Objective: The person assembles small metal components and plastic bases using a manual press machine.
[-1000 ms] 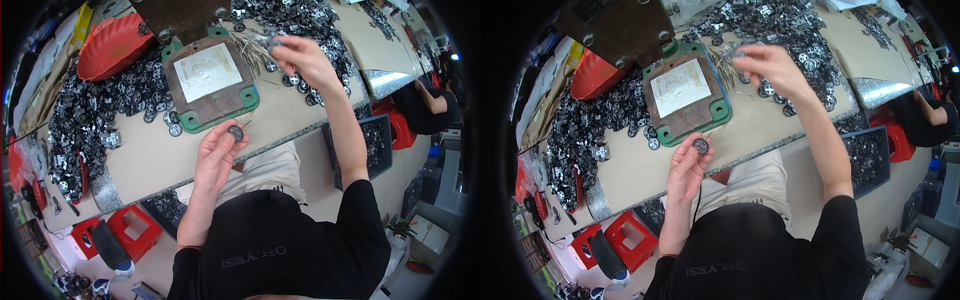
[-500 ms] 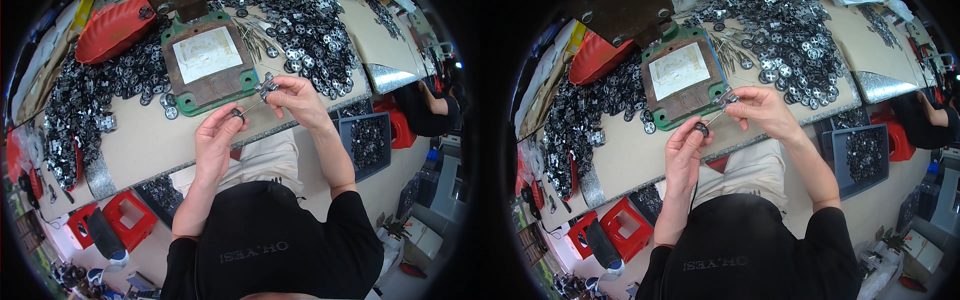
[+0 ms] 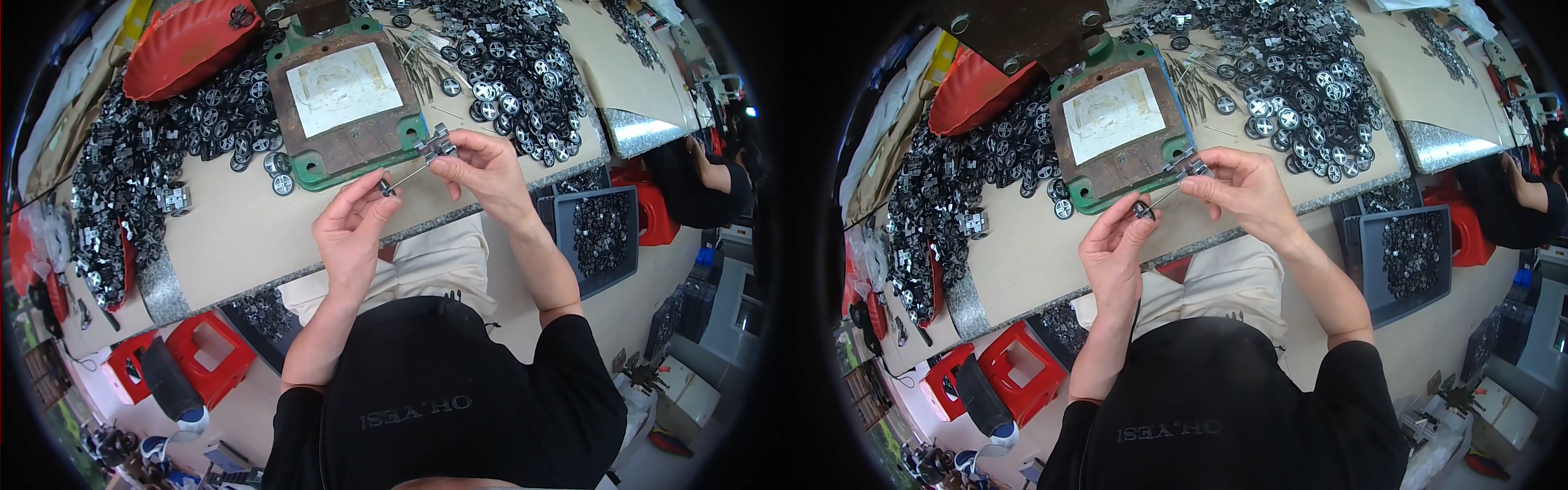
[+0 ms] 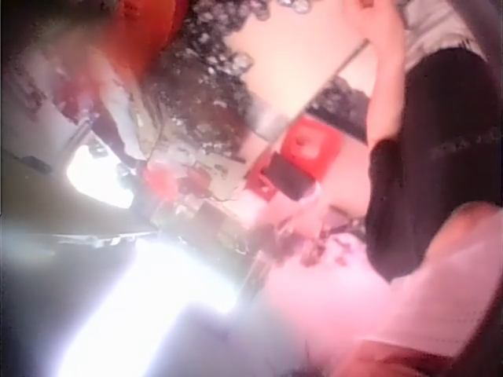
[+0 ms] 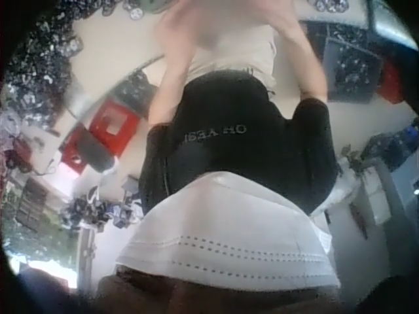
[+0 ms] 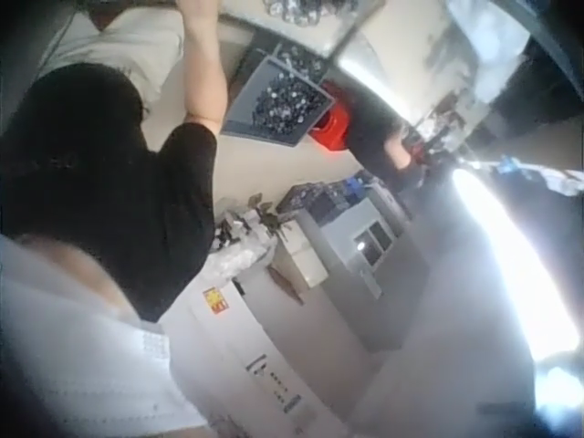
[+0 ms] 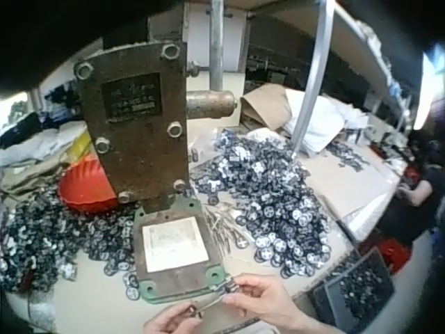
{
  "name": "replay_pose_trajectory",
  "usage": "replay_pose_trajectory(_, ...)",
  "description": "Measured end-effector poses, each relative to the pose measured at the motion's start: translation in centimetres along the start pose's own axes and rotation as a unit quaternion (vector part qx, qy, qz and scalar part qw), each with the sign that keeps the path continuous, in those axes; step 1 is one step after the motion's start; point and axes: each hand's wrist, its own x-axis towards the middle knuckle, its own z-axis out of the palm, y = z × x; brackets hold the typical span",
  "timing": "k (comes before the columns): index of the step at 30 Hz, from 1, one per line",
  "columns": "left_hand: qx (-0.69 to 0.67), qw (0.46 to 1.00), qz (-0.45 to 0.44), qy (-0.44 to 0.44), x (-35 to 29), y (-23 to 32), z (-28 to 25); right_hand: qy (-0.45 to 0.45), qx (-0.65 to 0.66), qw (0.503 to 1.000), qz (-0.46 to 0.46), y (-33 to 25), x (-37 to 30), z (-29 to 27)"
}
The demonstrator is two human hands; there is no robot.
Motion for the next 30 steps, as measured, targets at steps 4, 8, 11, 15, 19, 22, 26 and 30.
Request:
replay_pose_trajectory(4,-0.013,1.0,-0.017,0.013,0.0,0.3,0.2,0.0,0.035,0.999,-0.015,1.0,0.0,0.1)
replay_pose_trajectory(8,0.085,0.995,0.06,0.004,-0.2,0.2,0.2,-0.007,0.056,0.998,0.026,0.7,-0.2,0.1)
replay_pose_trajectory(11,0.088,0.993,0.076,-0.004,-0.2,0.1,0.4,0.03,-0.128,0.97,-0.204,1.7,0.1,0.7)
replay_pose_trajectory(15,0.029,0.999,0.045,-0.001,-0.3,-0.3,0.4,-0.04,0.063,0.997,0.01,1.1,-0.2,0.7)
replay_pose_trajectory(19,0.046,0.999,0.007,-0.002,-0.5,0.0,0.6,-0.047,0.006,0.998,-0.05,1.9,-0.6,2.0)
replay_pose_trajectory(22,-0.031,0.999,-0.021,-0.029,0.0,-0.1,0.1,-0.032,-0.102,0.992,-0.062,1.3,-0.8,1.9)
replay_pose_trajectory(26,-0.162,0.983,-0.079,-0.038,0.1,-0.2,-1.1,0.006,-0.229,0.973,-0.035,-1.4,-0.6,1.2)
replay_pose_trajectory(30,-0.201,0.972,-0.112,-0.052,0.4,-0.3,-1.5,0.09,-0.484,0.86,-0.134,-1.5,3.0,-3.4)
